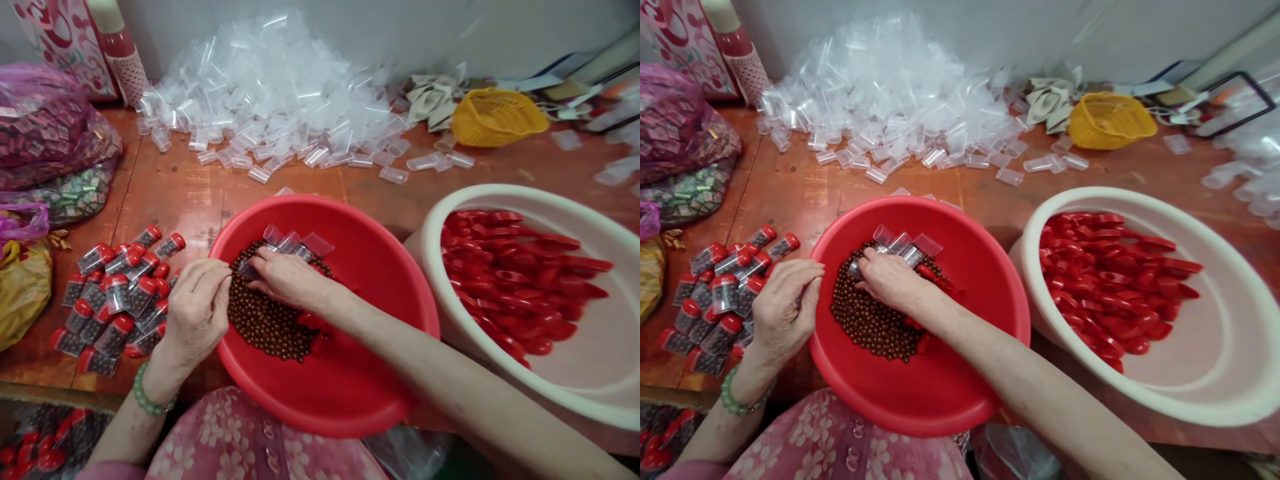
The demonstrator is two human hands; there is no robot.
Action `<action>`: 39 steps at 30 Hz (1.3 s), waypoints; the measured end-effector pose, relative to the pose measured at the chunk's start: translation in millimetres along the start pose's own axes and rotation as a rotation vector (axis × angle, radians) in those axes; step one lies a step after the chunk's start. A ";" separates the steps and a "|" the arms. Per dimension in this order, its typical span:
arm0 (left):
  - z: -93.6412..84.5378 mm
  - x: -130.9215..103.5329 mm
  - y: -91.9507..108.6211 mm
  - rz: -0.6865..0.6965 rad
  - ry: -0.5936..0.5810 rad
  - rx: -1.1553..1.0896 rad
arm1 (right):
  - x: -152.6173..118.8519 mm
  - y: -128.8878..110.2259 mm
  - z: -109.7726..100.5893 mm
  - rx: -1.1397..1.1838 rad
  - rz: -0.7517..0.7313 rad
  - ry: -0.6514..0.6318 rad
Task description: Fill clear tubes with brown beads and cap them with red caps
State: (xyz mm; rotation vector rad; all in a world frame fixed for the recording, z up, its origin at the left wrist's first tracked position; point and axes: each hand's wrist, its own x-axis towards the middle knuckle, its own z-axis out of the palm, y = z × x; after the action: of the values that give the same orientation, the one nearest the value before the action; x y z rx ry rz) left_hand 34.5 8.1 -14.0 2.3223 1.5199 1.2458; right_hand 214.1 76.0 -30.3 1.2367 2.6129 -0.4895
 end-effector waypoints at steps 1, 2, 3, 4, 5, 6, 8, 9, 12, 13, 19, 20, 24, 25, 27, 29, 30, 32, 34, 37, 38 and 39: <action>5.1 1.8 1.2 0.004 -0.007 -0.021 | 6.1 -2.3 3.4 0.006 0.001 -0.002; 9.1 2.4 1.2 0.004 -0.012 -0.035 | 11.3 -3.2 6.5 0.016 0.002 -0.002; 12.1 2.2 0.3 -0.001 -0.015 -0.046 | 15.5 -2.7 8.8 0.027 0.002 -0.006; 14.2 1.3 -1.1 -0.010 -0.016 -0.056 | 18.4 -0.9 10.0 0.040 -0.002 -0.013; 15.5 0.2 -2.6 -0.021 -0.018 -0.065 | 19.9 1.9 10.0 0.056 -0.011 -0.021; 16.3 -0.9 -4.1 -0.030 -0.017 -0.072 | 20.1 5.4 9.1 0.074 -0.023 -0.031; 16.9 -2.4 -6.1 -0.033 -0.023 -0.090 | 16.5 12.8 5.4 0.114 -0.054 -0.054; 17.2 -2.7 -6.7 -0.028 -0.027 -0.099 | 13.1 15.9 3.8 0.134 -0.072 -0.068; 18.4 -1.9 -7.2 -0.011 -0.045 -0.118 | -0.7 19.7 4.2 0.161 -0.104 -0.109; 18.9 -1.5 -7.2 -0.009 -0.051 -0.123 | -5.6 18.9 6.5 0.145 -0.095 -0.116; 20.3 -1.1 -7.6 -0.020 -0.047 -0.137 | -21.2 5.3 23.1 -0.014 0.014 -0.013; 20.3 -1.2 -7.6 -0.022 -0.046 -0.141 | -20.6 3.2 24.4 -0.038 0.004 0.012; 20.4 -1.3 -7.3 -0.032 -0.035 -0.151 | -12.7 -5.2 27.6 -0.175 -0.074 0.029; 20.5 -1.3 -7.3 -0.033 -0.034 -0.151 | -10.3 -7.8 28.5 -0.212 -0.090 0.027; 20.7 -1.4 -7.8 -0.025 -0.032 -0.155 | -6.5 -13.1 30.3 -0.268 -0.120 0.025; 21.0 -1.7 -8.6 -0.018 -0.030 -0.162 | -5.2 -16.9 31.3 -0.293 -0.153 0.014; 21.1 -1.9 -9.0 -0.017 -0.030 -0.165 | -5.8 -17.4 31.2 -0.303 -0.173 0.009; 21.5 -2.4 -9.8 -0.022 -0.029 -0.168 | -9.9 -14.8 29.0 -0.341 -0.214 0.003; 22.1 -3.1 -10.2 -0.027 -0.025 -0.177 | -17.1 -7.9 24.8 -0.382 -0.217 -0.017; 22.9 -4.1 -10.5 -0.032 -0.015 -0.202 | -27.6 3.5 18.0 -0.407 -0.134 -0.105; 23.1 -4.3 -10.6 -0.034 -0.014 -0.209 | -29.4 5.6 16.7 -0.410 -0.104 -0.141; 23.3 -4.5 -10.6 -0.037 -0.014 -0.211 | -29.8 6.3 16.3 -0.411 -0.087 -0.170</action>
State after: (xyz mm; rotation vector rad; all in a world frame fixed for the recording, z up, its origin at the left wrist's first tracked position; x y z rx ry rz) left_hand 41.7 17.5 -37.1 2.1563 1.3482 1.3076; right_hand 238.4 52.4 -37.0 0.9105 2.4627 -0.0576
